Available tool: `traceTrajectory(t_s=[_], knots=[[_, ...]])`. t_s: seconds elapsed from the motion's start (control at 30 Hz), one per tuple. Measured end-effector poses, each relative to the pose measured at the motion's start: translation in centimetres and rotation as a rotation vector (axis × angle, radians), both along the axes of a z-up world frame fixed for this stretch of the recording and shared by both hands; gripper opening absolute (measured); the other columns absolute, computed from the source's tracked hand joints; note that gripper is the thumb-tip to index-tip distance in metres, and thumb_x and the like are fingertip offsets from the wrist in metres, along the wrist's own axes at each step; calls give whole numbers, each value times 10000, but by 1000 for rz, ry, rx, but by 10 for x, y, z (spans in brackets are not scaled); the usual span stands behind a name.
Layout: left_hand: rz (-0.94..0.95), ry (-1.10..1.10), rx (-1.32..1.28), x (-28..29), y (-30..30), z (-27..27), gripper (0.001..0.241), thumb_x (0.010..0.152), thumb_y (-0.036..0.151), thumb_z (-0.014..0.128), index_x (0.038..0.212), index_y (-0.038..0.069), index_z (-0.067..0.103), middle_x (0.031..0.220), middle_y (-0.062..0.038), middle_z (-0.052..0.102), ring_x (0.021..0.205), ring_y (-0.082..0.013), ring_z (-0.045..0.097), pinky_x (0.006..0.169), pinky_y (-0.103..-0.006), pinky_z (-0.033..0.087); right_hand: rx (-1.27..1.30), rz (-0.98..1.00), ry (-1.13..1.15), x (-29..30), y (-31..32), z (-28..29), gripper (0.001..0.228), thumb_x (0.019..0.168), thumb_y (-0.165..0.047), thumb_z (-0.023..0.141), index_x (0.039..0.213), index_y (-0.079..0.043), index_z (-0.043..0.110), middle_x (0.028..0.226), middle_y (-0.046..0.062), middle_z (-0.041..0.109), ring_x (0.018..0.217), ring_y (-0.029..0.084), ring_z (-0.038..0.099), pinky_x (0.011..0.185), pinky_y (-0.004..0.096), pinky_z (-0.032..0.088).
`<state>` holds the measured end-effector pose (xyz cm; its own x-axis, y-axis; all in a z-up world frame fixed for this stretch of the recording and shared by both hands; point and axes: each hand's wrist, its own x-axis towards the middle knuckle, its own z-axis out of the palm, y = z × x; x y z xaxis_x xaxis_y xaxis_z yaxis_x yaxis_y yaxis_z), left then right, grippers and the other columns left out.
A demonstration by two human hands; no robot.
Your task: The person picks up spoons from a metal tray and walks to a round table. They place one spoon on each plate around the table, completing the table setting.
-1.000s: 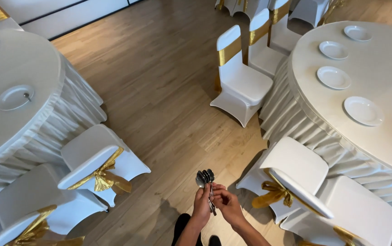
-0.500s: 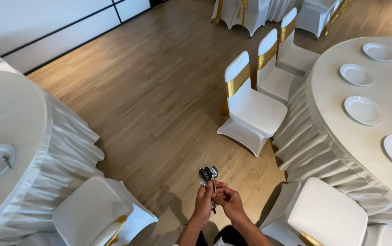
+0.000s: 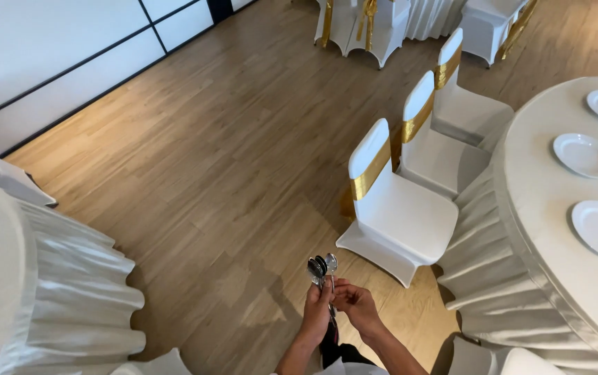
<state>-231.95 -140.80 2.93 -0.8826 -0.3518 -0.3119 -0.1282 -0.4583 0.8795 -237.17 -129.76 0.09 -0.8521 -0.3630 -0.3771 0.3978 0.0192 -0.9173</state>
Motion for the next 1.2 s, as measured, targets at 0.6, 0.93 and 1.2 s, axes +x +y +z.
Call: traceTrajectory(t_s=[0.6,0.93,1.2], knots=[[-39,120,177,-347,-191,-15,315,1012,277,544,1095,-23,592,1055,-240,776,1066,-342,761,999,-449,610,76,-75,59,-326,-192,12,73,869,-11,805,931,0,842,760,81,743,679,167,635,650,298,527],[-216,-6,168,-526,-299,4,347,1016,309,542,1086,-18,633,1048,-199,782,1059,-300,766,986,-410,609,-52,-255,176,-476,-291,-7,224,862,-9,799,1081,0,849,780,65,755,641,138,609,588,293,508],[-390,-6,69,-685,-303,-4,367,986,329,580,1035,-19,683,1034,-202,801,1012,-302,782,900,-404,646,-69,-404,71,-615,-298,19,186,844,50,800,1026,68,836,892,126,809,779,179,721,736,289,600]])
